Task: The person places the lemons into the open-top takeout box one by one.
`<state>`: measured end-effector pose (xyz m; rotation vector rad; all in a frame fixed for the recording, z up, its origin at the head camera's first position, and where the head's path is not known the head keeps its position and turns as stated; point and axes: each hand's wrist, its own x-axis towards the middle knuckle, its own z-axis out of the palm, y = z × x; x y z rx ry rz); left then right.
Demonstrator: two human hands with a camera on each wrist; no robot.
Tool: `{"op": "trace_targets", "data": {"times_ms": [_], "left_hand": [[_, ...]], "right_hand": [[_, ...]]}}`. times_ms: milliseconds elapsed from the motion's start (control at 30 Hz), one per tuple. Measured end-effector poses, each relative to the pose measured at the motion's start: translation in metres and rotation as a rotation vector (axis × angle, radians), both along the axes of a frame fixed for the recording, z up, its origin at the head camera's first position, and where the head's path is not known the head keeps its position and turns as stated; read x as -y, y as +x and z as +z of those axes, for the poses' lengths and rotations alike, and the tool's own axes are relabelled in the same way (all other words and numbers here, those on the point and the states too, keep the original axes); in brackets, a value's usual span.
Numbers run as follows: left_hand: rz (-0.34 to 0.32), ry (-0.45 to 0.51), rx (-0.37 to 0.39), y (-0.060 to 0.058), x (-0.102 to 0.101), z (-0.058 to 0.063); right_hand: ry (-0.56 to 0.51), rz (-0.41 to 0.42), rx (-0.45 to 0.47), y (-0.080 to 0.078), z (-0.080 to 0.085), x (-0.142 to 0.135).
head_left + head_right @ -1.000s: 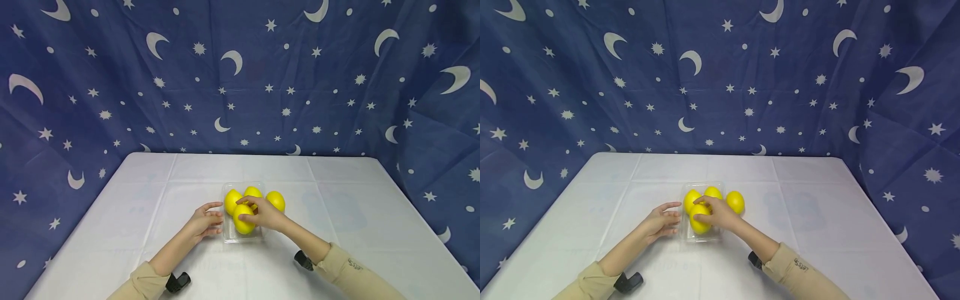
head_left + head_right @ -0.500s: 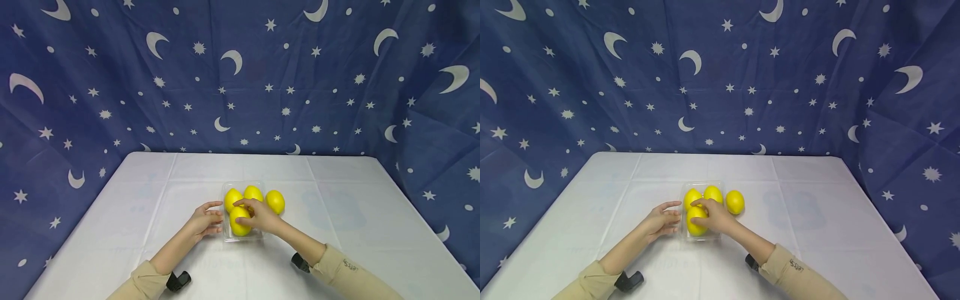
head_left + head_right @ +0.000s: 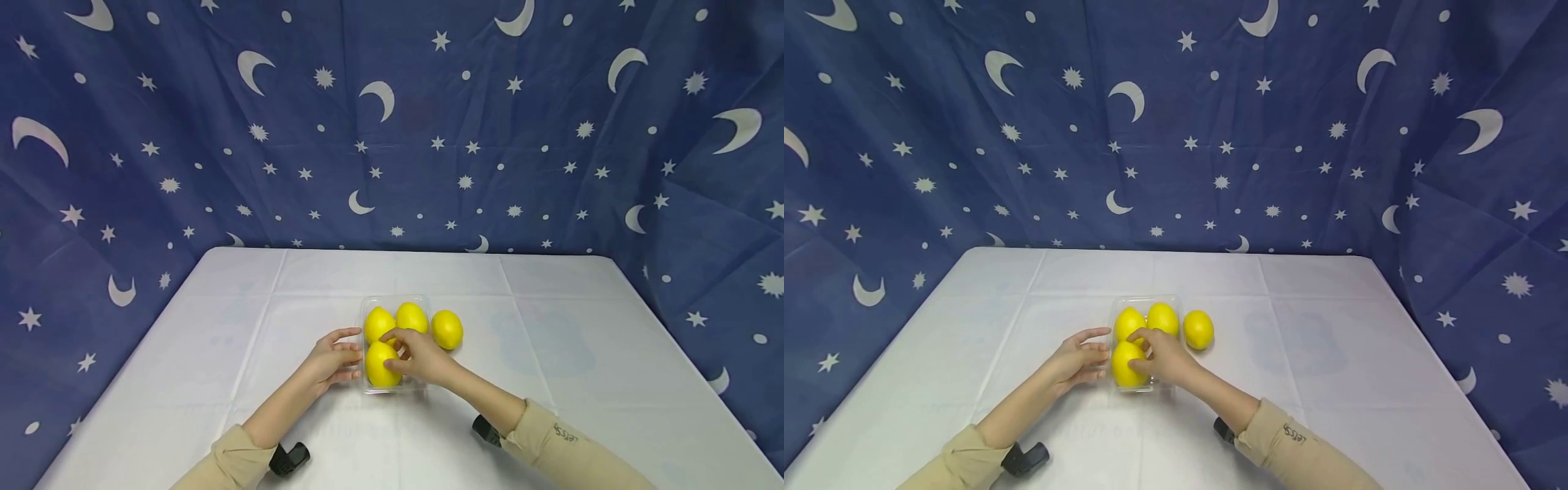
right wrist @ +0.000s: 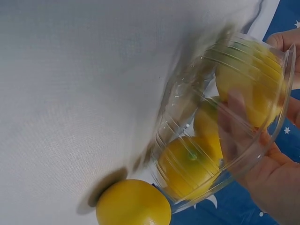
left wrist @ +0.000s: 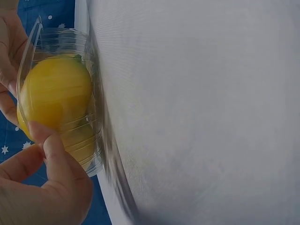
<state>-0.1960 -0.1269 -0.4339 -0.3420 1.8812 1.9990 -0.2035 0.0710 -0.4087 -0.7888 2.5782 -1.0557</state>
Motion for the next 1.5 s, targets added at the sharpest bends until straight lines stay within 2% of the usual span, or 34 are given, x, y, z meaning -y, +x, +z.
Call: {"op": "trace_targets", "data": {"times_ms": [267, 633, 967, 1300, 1500], "left_hand": [[0.022, -0.001, -0.008, 0.000, -0.002, 0.000], [0.028, -0.012, -0.019, 0.001, -0.005, 0.000], [0.061, -0.036, -0.022, 0.001, -0.007, -0.003], [0.061, -0.023, -0.031, 0.006, -0.005, -0.002], [0.055, -0.010, -0.027, 0.006, -0.005, -0.002]], "right_hand": [[-0.021, -0.014, 0.001, 0.000, 0.001, -0.002], [-0.083, -0.021, 0.064, -0.003, 0.009, -0.008], [-0.123, -0.038, 0.091, -0.005, 0.010, -0.021], [-0.125, -0.084, 0.052, -0.003, 0.014, -0.028], [-0.181, -0.097, 0.059, -0.006, 0.017, -0.039]]}}
